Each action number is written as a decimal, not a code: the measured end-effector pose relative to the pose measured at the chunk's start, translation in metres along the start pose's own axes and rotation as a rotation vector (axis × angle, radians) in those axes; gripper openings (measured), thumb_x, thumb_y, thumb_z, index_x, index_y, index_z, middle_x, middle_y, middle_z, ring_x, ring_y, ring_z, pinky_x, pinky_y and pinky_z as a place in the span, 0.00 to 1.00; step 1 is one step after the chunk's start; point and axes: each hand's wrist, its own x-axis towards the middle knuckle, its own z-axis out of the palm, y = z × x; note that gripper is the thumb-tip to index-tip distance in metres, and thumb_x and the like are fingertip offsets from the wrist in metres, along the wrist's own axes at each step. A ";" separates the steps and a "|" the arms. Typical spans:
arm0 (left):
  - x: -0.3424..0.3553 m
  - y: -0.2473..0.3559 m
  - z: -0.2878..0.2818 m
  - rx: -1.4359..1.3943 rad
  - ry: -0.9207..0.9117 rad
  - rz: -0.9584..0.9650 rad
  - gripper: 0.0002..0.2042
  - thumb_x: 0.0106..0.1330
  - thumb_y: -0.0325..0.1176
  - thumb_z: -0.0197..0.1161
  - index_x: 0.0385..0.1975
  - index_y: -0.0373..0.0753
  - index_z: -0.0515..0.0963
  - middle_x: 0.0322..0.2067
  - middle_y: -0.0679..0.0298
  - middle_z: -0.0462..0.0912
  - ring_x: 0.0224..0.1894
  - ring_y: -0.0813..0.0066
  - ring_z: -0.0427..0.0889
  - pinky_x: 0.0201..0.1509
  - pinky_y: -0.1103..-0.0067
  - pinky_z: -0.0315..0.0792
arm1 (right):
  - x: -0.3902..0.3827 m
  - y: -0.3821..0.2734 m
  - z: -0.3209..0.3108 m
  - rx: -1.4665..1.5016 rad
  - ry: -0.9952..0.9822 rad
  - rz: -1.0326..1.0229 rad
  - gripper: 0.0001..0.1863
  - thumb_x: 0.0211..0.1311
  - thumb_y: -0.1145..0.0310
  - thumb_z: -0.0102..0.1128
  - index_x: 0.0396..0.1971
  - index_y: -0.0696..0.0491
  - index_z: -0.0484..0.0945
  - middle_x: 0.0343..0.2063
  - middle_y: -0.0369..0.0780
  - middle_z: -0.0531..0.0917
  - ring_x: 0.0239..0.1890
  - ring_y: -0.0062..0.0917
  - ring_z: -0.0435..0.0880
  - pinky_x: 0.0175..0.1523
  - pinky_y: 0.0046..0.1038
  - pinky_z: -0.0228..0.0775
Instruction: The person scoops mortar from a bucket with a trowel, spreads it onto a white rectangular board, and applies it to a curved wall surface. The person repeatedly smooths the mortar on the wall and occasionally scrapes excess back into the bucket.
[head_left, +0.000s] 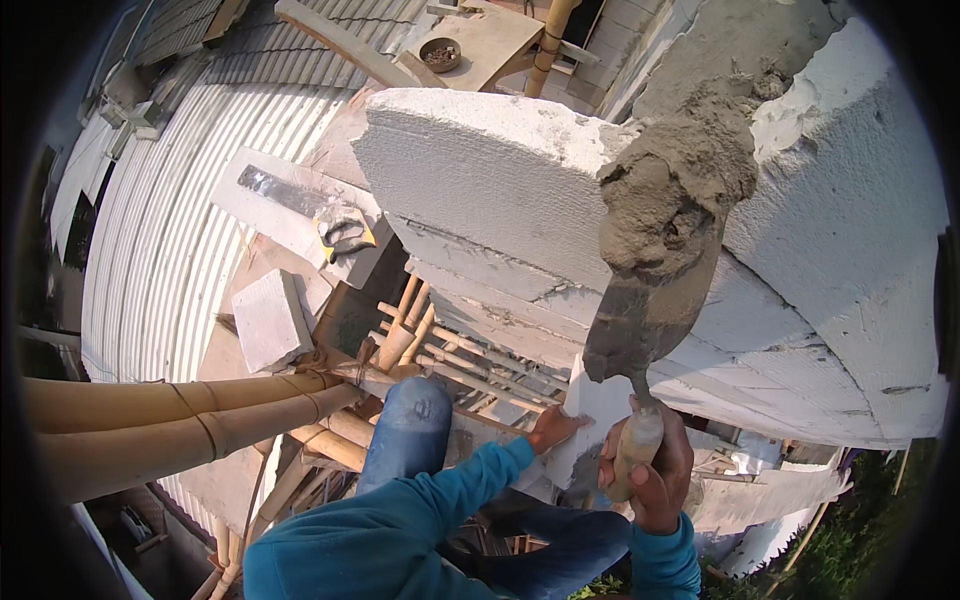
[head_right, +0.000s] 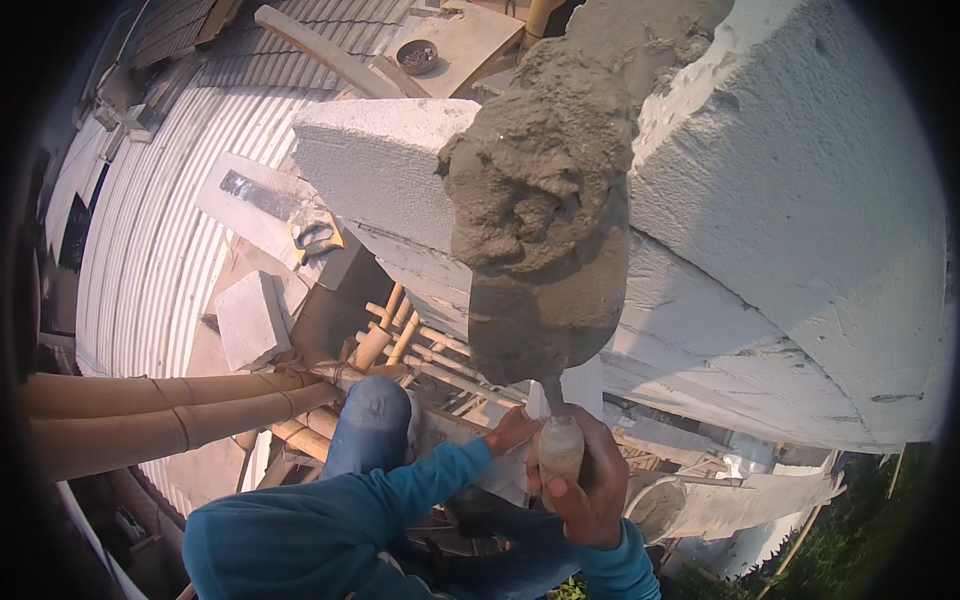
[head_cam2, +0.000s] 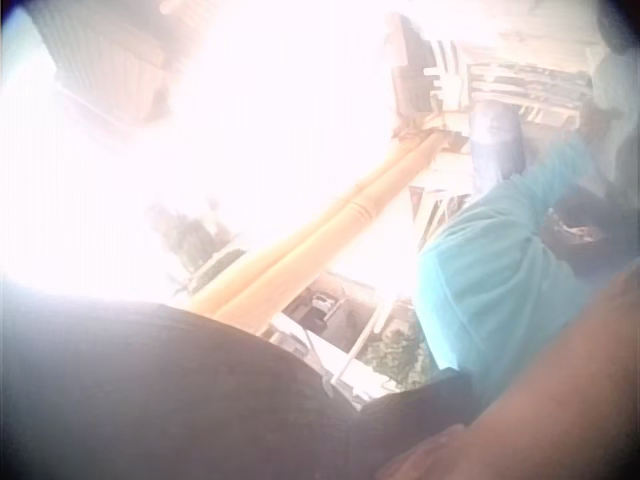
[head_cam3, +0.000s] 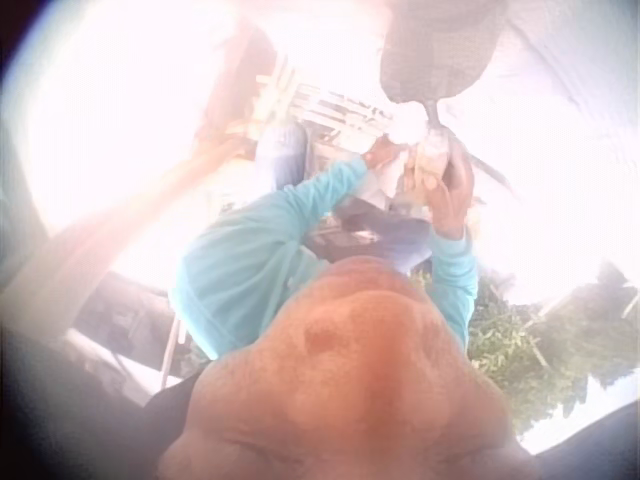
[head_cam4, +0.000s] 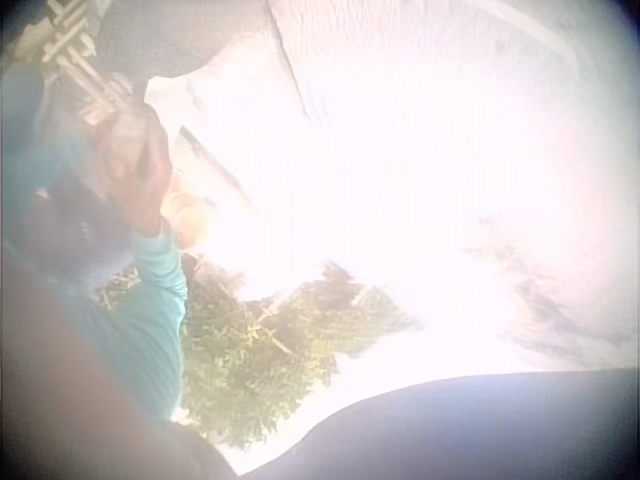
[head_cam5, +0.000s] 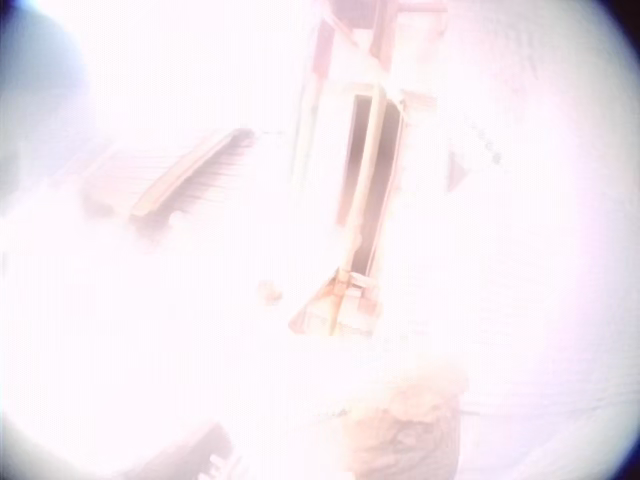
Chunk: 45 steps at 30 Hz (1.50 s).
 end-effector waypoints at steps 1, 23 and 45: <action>-0.014 0.017 -0.003 0.026 -0.007 -0.084 0.24 0.57 0.50 0.66 0.45 0.37 0.81 0.35 0.57 0.86 0.37 0.67 0.85 0.43 0.72 0.76 | -0.001 -0.009 0.002 -0.115 0.087 -0.073 0.35 0.62 0.51 0.60 0.56 0.66 0.64 0.28 0.42 0.77 0.24 0.22 0.76 0.29 0.23 0.70; -0.228 0.215 -0.052 -0.550 0.418 -0.157 0.15 0.60 0.32 0.65 0.44 0.30 0.80 0.35 0.58 0.85 0.33 0.71 0.84 0.38 0.76 0.77 | 0.035 -0.122 0.060 -0.783 -0.057 -0.060 0.29 0.56 0.72 0.60 0.59 0.59 0.66 0.44 0.53 0.79 0.42 0.46 0.82 0.42 0.39 0.75; -0.299 0.242 -0.109 -0.701 0.550 -0.170 0.17 0.64 0.31 0.58 0.50 0.30 0.75 0.45 0.55 0.81 0.43 0.67 0.82 0.46 0.72 0.78 | 0.039 -0.055 0.073 -0.863 -0.109 0.008 0.27 0.58 0.73 0.60 0.59 0.57 0.67 0.42 0.53 0.76 0.40 0.51 0.78 0.41 0.45 0.73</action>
